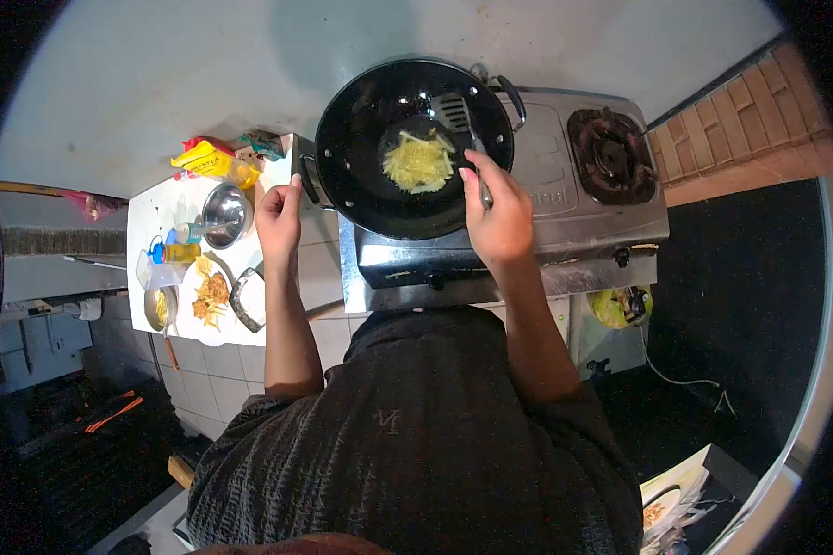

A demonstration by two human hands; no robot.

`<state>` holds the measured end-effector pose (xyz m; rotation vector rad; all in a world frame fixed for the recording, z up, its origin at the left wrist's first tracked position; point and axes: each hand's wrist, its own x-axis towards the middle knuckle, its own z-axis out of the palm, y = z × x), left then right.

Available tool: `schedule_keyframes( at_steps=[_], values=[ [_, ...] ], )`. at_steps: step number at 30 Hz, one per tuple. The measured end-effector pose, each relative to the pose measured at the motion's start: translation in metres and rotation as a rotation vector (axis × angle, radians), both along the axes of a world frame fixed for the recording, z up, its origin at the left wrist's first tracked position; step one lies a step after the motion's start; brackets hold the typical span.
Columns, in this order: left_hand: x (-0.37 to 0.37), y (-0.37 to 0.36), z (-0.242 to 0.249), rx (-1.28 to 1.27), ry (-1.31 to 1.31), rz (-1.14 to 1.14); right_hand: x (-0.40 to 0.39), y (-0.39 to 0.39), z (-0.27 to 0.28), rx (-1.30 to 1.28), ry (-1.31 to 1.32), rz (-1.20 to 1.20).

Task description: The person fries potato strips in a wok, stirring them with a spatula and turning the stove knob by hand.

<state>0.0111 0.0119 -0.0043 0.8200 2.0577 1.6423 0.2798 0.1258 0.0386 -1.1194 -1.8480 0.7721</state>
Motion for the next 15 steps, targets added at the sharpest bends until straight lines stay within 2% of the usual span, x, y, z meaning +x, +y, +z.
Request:
schedule_keyframes(
  at_steps=[4, 11, 14, 15],
  values=[
    [0.000, 0.002, 0.006, -0.017, 0.025, 0.016, -0.006, -0.001, -0.001, -0.068, -0.062, 0.003],
    [-0.003, 0.000, 0.004, -0.038, 0.043, 0.007, 0.000, -0.008, 0.005, 0.008, -0.015, 0.040],
    [-0.004, 0.000, 0.003, -0.024, 0.050, 0.017, 0.004, -0.010, 0.007, -0.035, 0.013, 0.079],
    [-0.004, -0.001, 0.004, -0.018, 0.058, 0.023, 0.005, -0.012, 0.007, -0.122, 0.025, 0.122]
  ],
)
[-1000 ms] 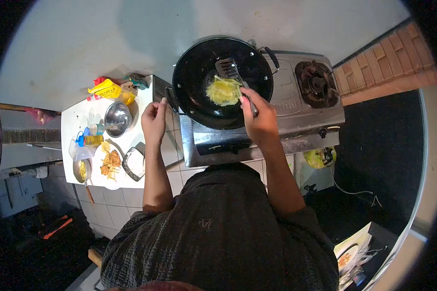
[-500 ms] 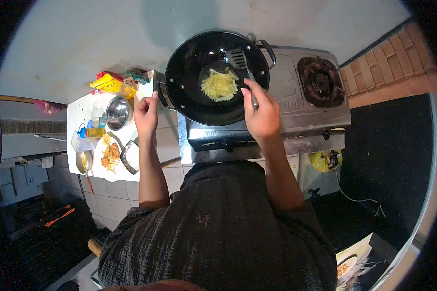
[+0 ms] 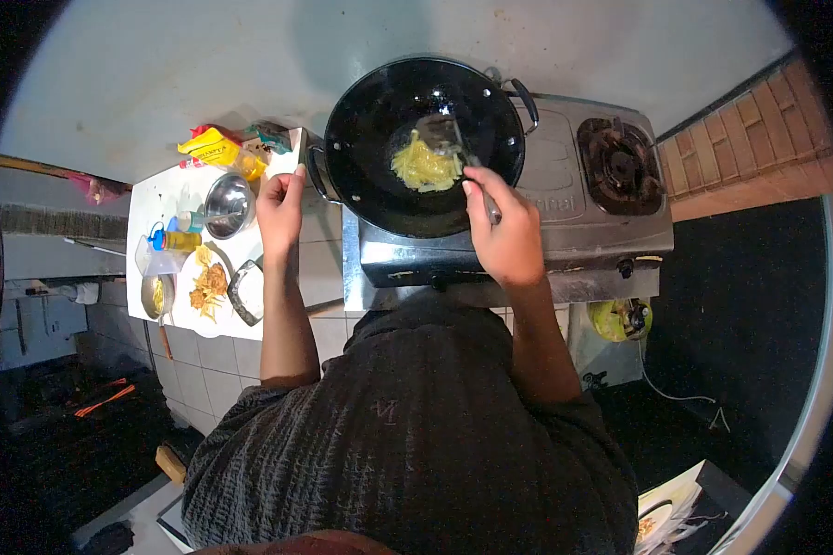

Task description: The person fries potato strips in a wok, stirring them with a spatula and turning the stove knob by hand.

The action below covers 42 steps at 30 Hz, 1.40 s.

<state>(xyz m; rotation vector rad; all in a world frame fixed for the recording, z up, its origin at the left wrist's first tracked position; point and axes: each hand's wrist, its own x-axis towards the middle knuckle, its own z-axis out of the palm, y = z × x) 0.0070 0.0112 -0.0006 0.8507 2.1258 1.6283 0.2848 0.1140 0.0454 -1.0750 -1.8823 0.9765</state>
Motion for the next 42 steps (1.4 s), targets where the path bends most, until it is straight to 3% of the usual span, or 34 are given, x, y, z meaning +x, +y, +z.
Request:
schedule_keyframes(
  at_steps=[2, 7, 18, 23, 29, 35, 38, 42],
  values=[
    [0.000, -0.001, -0.001, 0.002, -0.001, 0.003, -0.001, -0.002, -0.004, -0.093, 0.005, 0.046],
    [0.001, 0.000, -0.004, -0.016, -0.004, 0.009, -0.013, -0.001, -0.009, 0.295, -0.005, -0.032],
    [0.004, -0.002, 0.002, -0.016, -0.002, 0.012, -0.014, 0.036, -0.010, 0.161, -0.080, -0.093],
    [0.002, -0.005, -0.004, 0.003, -0.009, 0.010, -0.020, 0.028, -0.004, -0.108, 0.023, 0.033],
    [-0.001, -0.009, 0.002, -0.010, 0.006, 0.039, -0.012, 0.022, -0.005, 0.152, -0.063, -0.018],
    [0.000, -0.007, 0.005, 0.007, 0.008, 0.027, -0.002, 0.015, -0.004, -0.061, -0.036, 0.058],
    [0.002, -0.006, 0.005, 0.009, -0.007, 0.004, -0.003, 0.013, -0.009, 0.078, -0.079, -0.027],
    [0.007, -0.005, 0.010, 0.008, 0.014, 0.008, -0.001, 0.007, 0.001, -0.043, -0.086, -0.033]
  ],
)
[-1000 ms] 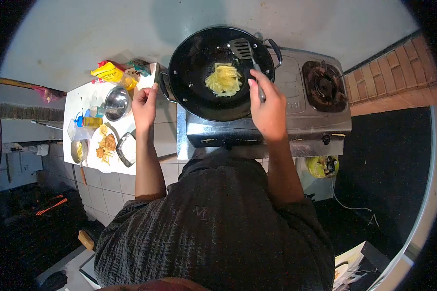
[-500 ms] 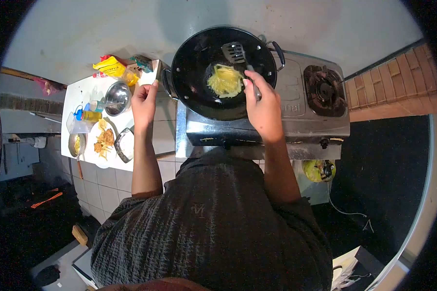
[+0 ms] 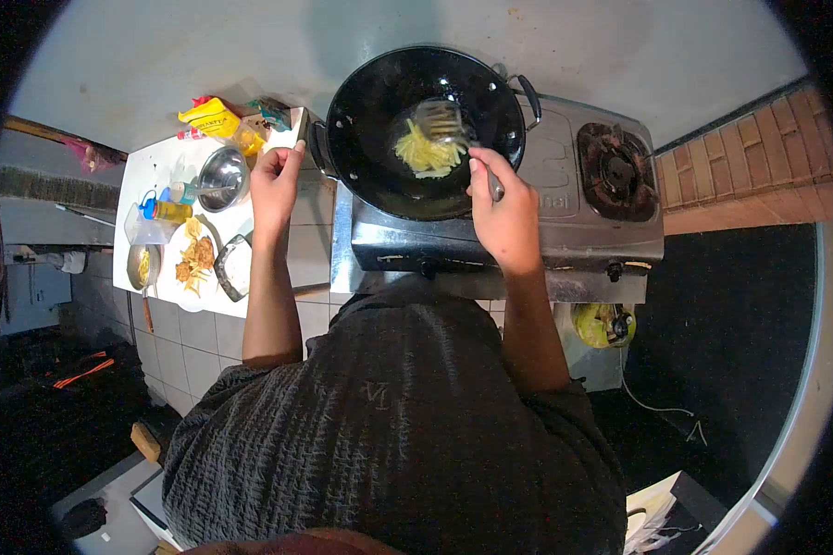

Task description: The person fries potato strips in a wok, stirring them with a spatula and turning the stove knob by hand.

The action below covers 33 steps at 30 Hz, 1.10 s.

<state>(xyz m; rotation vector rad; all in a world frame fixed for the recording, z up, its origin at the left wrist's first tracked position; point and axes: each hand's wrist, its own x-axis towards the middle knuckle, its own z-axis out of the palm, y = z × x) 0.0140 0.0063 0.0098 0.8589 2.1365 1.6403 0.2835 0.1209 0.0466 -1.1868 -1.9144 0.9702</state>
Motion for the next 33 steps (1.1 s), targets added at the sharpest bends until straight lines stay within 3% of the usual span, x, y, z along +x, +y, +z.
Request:
schedule_keyframes(
  at_steps=[6, 9, 15, 19, 33],
  values=[
    [-0.001, -0.003, 0.002, -0.019, 0.002, -0.011, -0.001, -0.006, -0.006, 0.075, 0.041, 0.021],
    [-0.001, -0.002, 0.003, 0.009, 0.017, -0.018, 0.000, -0.011, 0.003, -0.051, 0.060, 0.093],
    [0.001, -0.003, 0.005, -0.016, 0.028, -0.024, 0.009, -0.006, -0.006, 0.110, 0.034, 0.067],
    [-0.002, -0.003, 0.003, -0.005, -0.001, -0.021, 0.027, -0.008, 0.018, -0.121, 0.067, 0.166],
    [-0.004, 0.002, 0.002, -0.025, 0.013, -0.036, 0.000, 0.007, -0.020, 0.149, 0.044, 0.040]
  ],
)
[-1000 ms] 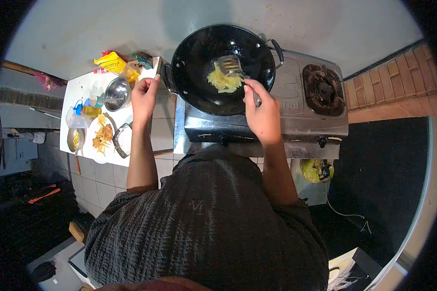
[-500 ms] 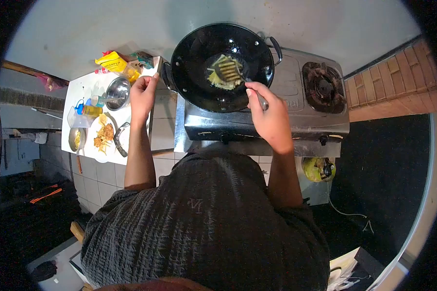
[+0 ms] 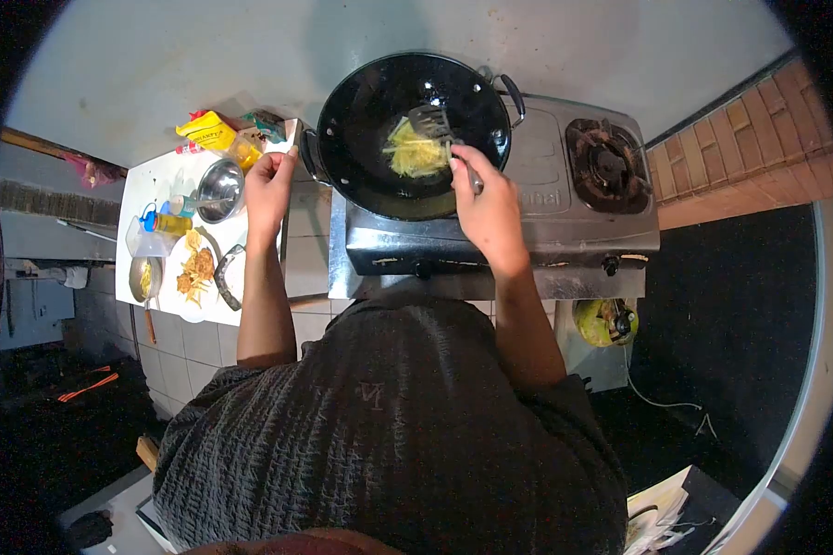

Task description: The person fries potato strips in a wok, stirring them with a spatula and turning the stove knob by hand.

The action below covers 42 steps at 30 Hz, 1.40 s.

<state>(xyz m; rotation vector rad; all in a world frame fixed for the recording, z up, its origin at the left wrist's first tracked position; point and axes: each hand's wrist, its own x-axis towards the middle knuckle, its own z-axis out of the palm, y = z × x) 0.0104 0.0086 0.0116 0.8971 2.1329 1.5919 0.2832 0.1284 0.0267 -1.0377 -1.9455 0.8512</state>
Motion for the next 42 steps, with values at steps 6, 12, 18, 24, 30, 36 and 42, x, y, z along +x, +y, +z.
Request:
schedule_keyframes(
  at_steps=[6, 12, 18, 24, 30, 36, 42],
  values=[
    [-0.003, -0.004, -0.005, 0.008, -0.006, -0.004, -0.005, -0.011, 0.005, -0.051, -0.019, 0.069],
    [-0.002, -0.003, -0.005, 0.050, -0.016, -0.019, -0.004, -0.013, 0.012, -0.265, 0.032, 0.043],
    [-0.005, -0.003, -0.001, -0.007, -0.028, 0.005, -0.007, -0.018, 0.010, -0.114, 0.031, -0.022],
    [-0.005, -0.003, -0.009, 0.019, -0.009, -0.008, -0.008, -0.024, 0.003, -0.074, 0.032, 0.033],
    [-0.010, -0.006, -0.011, 0.016, -0.064, -0.010, -0.009, -0.030, -0.002, -0.084, 0.078, 0.094],
    [-0.004, -0.008, -0.006, 0.012, 0.007, -0.001, -0.003, -0.030, 0.007, -0.129, 0.060, 0.096],
    [-0.005, -0.008, -0.011, -0.009, -0.010, 0.000, 0.001, -0.032, 0.008, -0.113, 0.072, 0.069]
  ],
)
